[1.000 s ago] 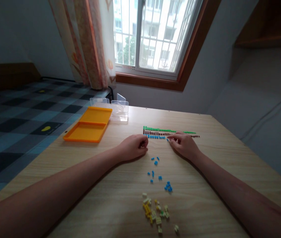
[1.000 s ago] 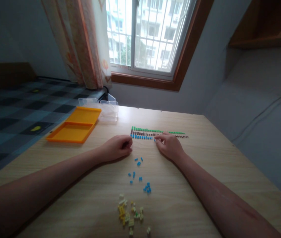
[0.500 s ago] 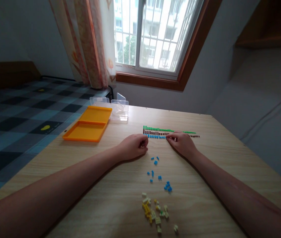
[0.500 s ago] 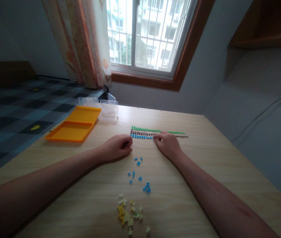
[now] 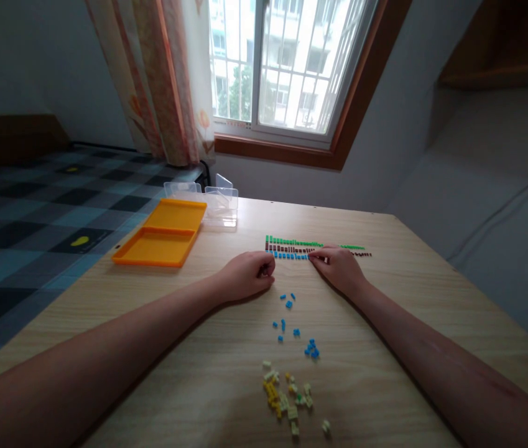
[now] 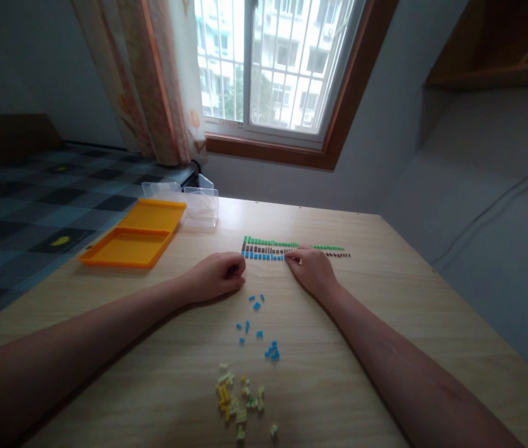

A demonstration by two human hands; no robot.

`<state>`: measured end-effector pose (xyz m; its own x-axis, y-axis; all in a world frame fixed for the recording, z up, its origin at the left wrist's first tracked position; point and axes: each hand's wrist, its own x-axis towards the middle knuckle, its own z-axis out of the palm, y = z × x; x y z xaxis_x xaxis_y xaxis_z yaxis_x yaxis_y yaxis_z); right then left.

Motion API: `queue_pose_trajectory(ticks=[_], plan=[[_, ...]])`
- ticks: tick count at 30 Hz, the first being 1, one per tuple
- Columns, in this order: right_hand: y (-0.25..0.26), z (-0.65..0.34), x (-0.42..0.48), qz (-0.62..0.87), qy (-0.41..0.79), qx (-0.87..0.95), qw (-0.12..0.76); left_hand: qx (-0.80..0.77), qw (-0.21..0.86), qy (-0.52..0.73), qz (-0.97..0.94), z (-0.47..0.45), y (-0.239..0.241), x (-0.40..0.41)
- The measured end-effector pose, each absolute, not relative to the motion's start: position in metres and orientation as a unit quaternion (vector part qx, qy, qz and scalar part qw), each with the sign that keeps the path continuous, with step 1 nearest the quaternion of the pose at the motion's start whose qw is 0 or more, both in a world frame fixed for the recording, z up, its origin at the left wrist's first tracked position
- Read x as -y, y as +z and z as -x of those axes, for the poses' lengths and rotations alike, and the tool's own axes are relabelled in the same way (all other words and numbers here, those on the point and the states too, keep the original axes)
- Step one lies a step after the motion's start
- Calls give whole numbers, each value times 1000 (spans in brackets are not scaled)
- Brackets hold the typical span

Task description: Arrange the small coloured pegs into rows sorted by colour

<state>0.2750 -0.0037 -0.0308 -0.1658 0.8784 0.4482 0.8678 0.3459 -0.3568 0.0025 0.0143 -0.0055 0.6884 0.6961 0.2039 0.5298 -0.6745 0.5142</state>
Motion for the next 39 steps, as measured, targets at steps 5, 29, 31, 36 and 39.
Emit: queue_pose_trajectory(ticks=[5,29,31,36,39], plan=[[-31,-275,5,564,14,761,321,-343,211,198,-894,-2,-8,-15],[-19,-252,48,343,168,882,274,-218,199,147,-944,2,1,-4],[-18,-254,48,349,161,882,274,-223,196,146,-944,1,0,-4],[-19,-270,37,399,127,865,277,-243,202,145,-938,0,0,-4],[-22,-288,25,429,95,854,279,-251,209,143,-934,-1,2,-5]])
